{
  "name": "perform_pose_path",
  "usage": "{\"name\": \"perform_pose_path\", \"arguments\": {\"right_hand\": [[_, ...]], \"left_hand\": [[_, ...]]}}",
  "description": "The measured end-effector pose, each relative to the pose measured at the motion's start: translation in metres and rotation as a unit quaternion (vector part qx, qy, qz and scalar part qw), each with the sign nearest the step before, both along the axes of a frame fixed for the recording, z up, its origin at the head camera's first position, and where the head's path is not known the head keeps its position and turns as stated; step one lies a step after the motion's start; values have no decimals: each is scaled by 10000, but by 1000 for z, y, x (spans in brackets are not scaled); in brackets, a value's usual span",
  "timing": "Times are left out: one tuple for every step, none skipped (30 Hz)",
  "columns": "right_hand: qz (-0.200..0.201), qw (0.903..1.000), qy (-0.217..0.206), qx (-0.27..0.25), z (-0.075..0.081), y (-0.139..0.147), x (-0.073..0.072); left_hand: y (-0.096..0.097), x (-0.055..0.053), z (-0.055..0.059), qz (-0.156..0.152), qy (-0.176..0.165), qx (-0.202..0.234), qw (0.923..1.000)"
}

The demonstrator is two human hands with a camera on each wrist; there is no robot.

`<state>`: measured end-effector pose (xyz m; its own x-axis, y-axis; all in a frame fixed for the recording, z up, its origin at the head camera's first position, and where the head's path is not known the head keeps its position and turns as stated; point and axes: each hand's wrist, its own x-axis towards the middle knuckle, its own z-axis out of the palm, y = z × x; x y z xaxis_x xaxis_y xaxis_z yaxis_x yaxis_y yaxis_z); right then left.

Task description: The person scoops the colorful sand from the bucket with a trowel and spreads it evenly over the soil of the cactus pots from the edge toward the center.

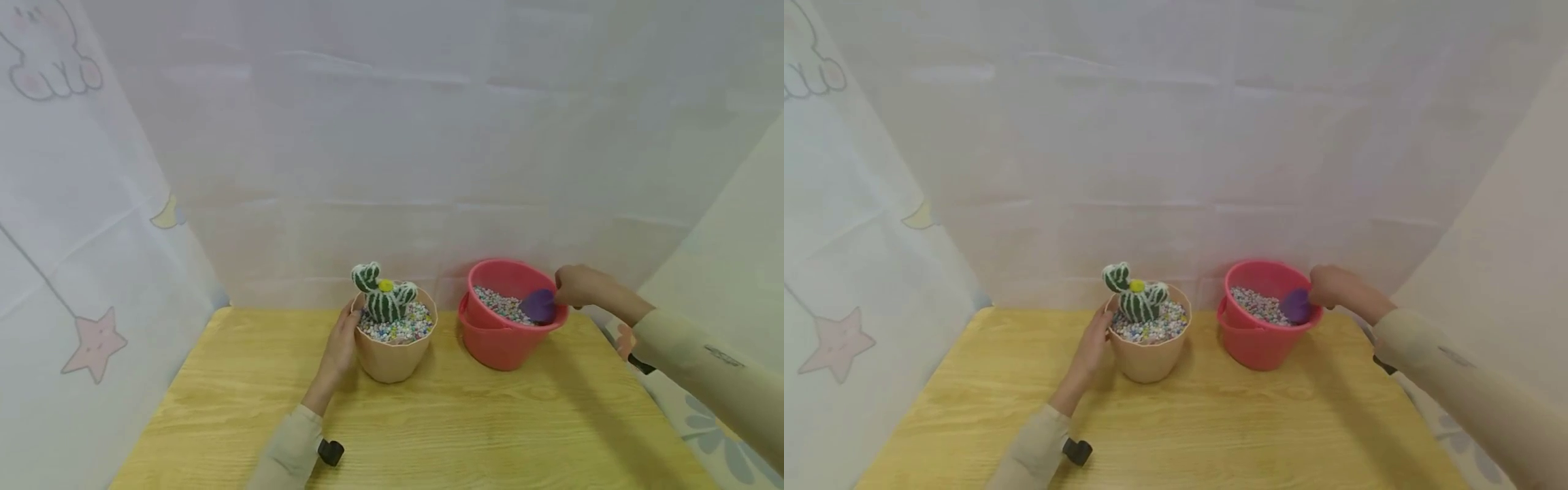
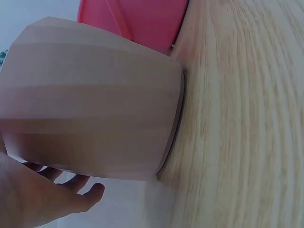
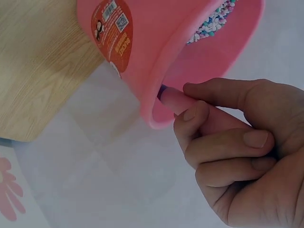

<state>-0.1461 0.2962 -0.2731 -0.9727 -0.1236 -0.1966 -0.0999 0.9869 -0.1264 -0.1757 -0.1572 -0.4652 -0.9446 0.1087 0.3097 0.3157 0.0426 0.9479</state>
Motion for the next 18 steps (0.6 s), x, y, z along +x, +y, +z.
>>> {"name": "perform_pose_path", "arguments": {"right_hand": [[7,10000,-45,-37,-1,-1,-2],[18,9999,-113,-61,-2,-1,-3],[38,9998,-161,-67,-2,-2,-5],[49,9998,-207,-62,-3,-1,-7],[43,9996,-267,-78,-4,-1,-9],[29,9994,-324,-104,-4,0,-11],[29,9992,-369,-154,-4,0,-13],[27,9991,-387,-187,-5,1,-15],[26,9990,-388,-234,-7,2,-16],[8,9987,-404,-303,-8,2,-17],[16,9986,-393,-360,-11,3,-18],[14,9986,-369,-388,-14,3,-18],[5,9987,-328,-381,-17,3,-18],[-16,9989,-288,-371,-19,3,-18],[-47,9991,-244,-342,-22,3,-19],[-53,9993,-185,-305,-24,3,-19],[-53,9995,-126,-268,-26,3,-19],[-66,9997,-54,-249,-27,3,-20]], "left_hand": [[0,1,0,-30,22,-13,10000],[1,1,-1,-78,42,-21,10000],[1,2,-2,-130,58,-21,9999],[2,4,-2,-159,35,-30,9999],[2,6,-3,-191,27,-40,9998],[3,8,-4,-209,9,-48,9998],[4,10,-5,-194,-31,-69,9998],[5,12,-5,-210,-27,-48,9998],[5,14,-5,-209,15,-9,9998],[6,16,-5,-208,50,27,9998],[8,18,-5,-209,111,51,9997],[9,19,-6,-198,161,54,9997],[11,20,-6,-195,206,48,9996],[13,21,-7,-204,237,45,9995],[14,21,-7,-212,266,23,9994],[16,21,-8,-195,261,-22,9995],[17,20,-9,-159,253,-63,9995],[18,19,-9,-111,231,-97,9996]]}}
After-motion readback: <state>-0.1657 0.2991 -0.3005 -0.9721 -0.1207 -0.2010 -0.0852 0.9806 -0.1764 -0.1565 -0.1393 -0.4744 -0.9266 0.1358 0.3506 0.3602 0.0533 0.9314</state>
